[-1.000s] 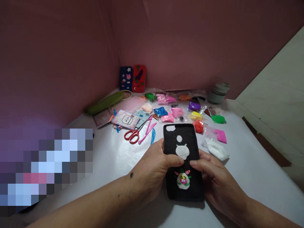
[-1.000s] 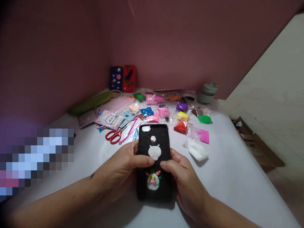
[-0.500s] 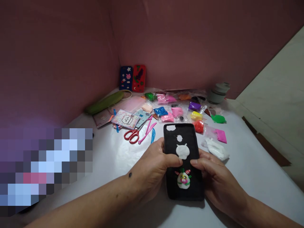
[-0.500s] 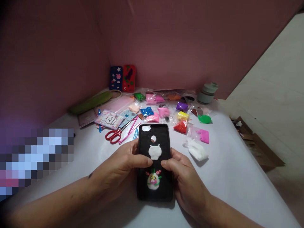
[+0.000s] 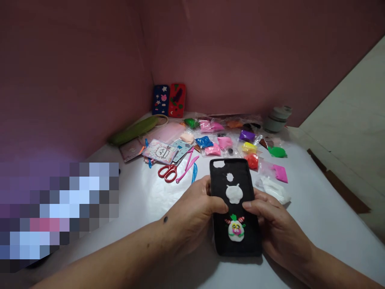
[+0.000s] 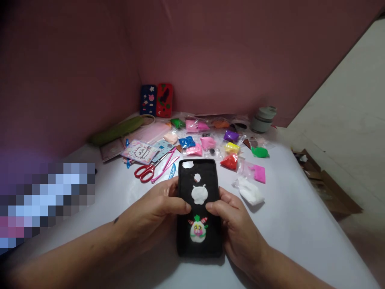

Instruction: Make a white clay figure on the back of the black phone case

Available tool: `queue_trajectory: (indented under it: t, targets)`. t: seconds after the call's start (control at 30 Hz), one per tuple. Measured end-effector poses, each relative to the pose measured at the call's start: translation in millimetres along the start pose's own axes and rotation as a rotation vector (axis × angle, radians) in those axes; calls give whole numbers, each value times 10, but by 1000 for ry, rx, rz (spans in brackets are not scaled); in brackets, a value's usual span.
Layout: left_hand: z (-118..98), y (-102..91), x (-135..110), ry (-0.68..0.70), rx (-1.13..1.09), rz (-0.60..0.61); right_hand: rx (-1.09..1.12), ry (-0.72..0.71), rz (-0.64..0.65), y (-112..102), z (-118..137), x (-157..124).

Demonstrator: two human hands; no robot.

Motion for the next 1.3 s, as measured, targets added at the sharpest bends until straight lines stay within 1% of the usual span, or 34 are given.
queue_trajectory:
  t: [0.1,0.23,0.37,0.47,0.63,0.9,1.1,1.3]
  targets:
    - [9,12,2,6,-29,8,-16,7,-24,-21,-6,-11]
    - [6,37,4,14,-52,43,-13,9,-5,-12,-12,-19]
    - [24,10,9,-8,-17,-4,-3,5,25,5,-16,-25]
    - [44,-9,14,-13,11,-32,-4,13,19,-2,-27,-28]
    - [78,-33,19,-23,31,-59,1,15,45,17,-29,-17]
    - [78,-11,7,-33,21,-53,-18,6,30,10,-14,-14]
    - [61,5,15,-13,-7,-1,-9,6,16,2,-15,-17]
    - [19,-1,28,15,-10,-14,-2,-1,25,10,0,0]
Point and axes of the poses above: each hand's wrist, its own x-axis towards the middle knuckle, its own y-axis out of the palm, z = x × y, the point moved 6 cm from there along x, towards the middle knuckle, and after that the axes turned 6 degrees about z, right-handed, at the moved point
